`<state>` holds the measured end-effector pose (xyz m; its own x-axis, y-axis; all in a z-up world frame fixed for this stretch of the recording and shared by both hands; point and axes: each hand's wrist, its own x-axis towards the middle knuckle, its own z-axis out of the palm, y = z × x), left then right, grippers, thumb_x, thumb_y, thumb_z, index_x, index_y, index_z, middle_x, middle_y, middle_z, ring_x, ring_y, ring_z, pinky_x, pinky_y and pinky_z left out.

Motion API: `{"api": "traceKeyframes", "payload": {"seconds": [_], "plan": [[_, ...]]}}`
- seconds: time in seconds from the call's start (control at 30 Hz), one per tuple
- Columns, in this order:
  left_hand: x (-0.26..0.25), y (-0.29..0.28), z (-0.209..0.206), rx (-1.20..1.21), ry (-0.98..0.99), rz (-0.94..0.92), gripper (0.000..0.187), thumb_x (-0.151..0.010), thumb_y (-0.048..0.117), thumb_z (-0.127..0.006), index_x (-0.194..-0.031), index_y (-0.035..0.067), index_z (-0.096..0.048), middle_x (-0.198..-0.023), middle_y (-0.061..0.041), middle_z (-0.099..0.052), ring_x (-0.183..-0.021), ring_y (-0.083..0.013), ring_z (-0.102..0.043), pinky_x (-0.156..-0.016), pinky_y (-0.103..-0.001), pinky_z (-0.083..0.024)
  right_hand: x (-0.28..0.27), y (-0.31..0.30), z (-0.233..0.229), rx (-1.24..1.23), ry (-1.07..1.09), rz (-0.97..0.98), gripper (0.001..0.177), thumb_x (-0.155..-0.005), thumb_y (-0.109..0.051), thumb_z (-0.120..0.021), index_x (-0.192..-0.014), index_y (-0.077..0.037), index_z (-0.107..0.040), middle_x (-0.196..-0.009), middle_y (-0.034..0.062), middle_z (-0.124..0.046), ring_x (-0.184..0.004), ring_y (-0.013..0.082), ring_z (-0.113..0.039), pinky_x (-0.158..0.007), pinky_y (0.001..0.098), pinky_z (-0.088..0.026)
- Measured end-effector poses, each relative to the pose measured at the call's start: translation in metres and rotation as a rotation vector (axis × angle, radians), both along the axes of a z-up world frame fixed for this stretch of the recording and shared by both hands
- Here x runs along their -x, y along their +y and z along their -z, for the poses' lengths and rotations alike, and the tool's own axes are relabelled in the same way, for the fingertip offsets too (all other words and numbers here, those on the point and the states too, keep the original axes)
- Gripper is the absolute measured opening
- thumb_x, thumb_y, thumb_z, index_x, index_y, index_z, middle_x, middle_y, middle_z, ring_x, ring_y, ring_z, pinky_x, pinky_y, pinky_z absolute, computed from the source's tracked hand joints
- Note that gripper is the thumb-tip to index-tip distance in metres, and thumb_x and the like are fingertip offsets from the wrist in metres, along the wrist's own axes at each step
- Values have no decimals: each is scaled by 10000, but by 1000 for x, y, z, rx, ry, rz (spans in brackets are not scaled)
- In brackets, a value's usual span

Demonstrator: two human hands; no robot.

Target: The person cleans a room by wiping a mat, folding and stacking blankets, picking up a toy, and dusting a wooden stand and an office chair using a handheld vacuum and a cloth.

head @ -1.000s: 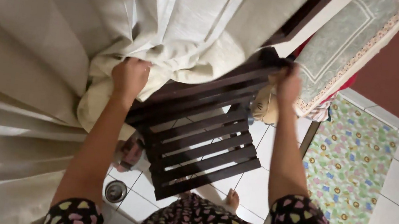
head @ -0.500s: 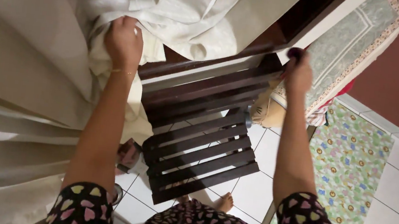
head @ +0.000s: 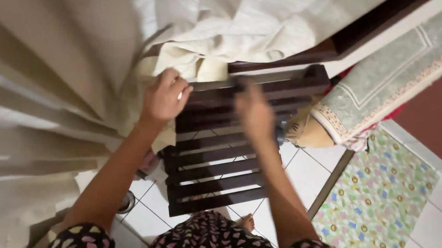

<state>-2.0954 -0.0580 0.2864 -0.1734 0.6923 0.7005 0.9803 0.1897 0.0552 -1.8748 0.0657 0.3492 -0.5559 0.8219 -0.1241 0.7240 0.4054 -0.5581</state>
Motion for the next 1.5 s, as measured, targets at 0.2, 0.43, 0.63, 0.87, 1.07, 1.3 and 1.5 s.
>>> {"api": "traceKeyframes", "payload": {"seconds": [0.2,0.43,0.63,0.87,1.07,1.3,1.5], "plan": [[-13,-62,6,147,63,-418,696,-731,739,-630,-1116,160,-616,-1055,-51,-584,-742,-209,-667,-602,-314,-575,-31,53,69,-241,-203,261,350,-1053,-400,-478,-1367,-249,-452,-901,205,-729,-879,449,-737,-768,585,-584],[94,-69,30,529,-256,-71,388,-775,201,-822,-1140,117,-719,-1125,-139,-741,-1020,-358,-729,-843,-457,-589,93,-109,129,-902,60,-216,485,-851,-442,-654,-1313,-313,-584,-589,-71,-545,-432,143,-612,-384,289,-494],[111,-42,58,27,525,-388,129,-919,285,-667,-817,292,-587,-760,66,-541,-601,-141,-567,-529,-317,-439,57,-68,48,25,-170,-203,453,-982,-459,-496,-1419,-353,-444,-1026,113,-734,-1000,352,-736,-843,513,-591],[59,-87,56,-77,155,-238,247,-1030,339,-600,-819,215,-571,-713,68,-483,-549,-144,-575,-529,-256,-477,6,7,91,-202,-120,200,373,-1040,-378,-483,-1395,-263,-480,-881,209,-730,-896,461,-733,-754,589,-571],[39,-115,28,533,-912,-352,1078,-722,290,-820,-1597,227,-192,-1546,-160,-422,-1215,-397,-647,-1122,-495,-468,99,-95,141,-1146,285,-329,279,-933,-324,-629,-1041,-72,-679,-650,-12,-507,-544,168,-552,-504,305,-471],[92,-116,22,359,-89,-302,220,-790,160,-670,-997,165,-743,-995,-48,-638,-953,-253,-667,-762,-393,-561,23,-29,28,-102,-31,-68,373,-1004,-384,-521,-1182,-72,-626,-1009,254,-703,-1004,457,-689,-852,603,-544],[75,-118,-18,356,-452,-492,333,-782,165,-671,-1100,224,-749,-1133,-18,-590,-1000,-256,-693,-812,-443,-610,-93,68,63,-98,85,306,410,-1044,-297,-510,-1374,-58,-562,-1154,367,-670,-1135,563,-612,-992,657,-450]]}}
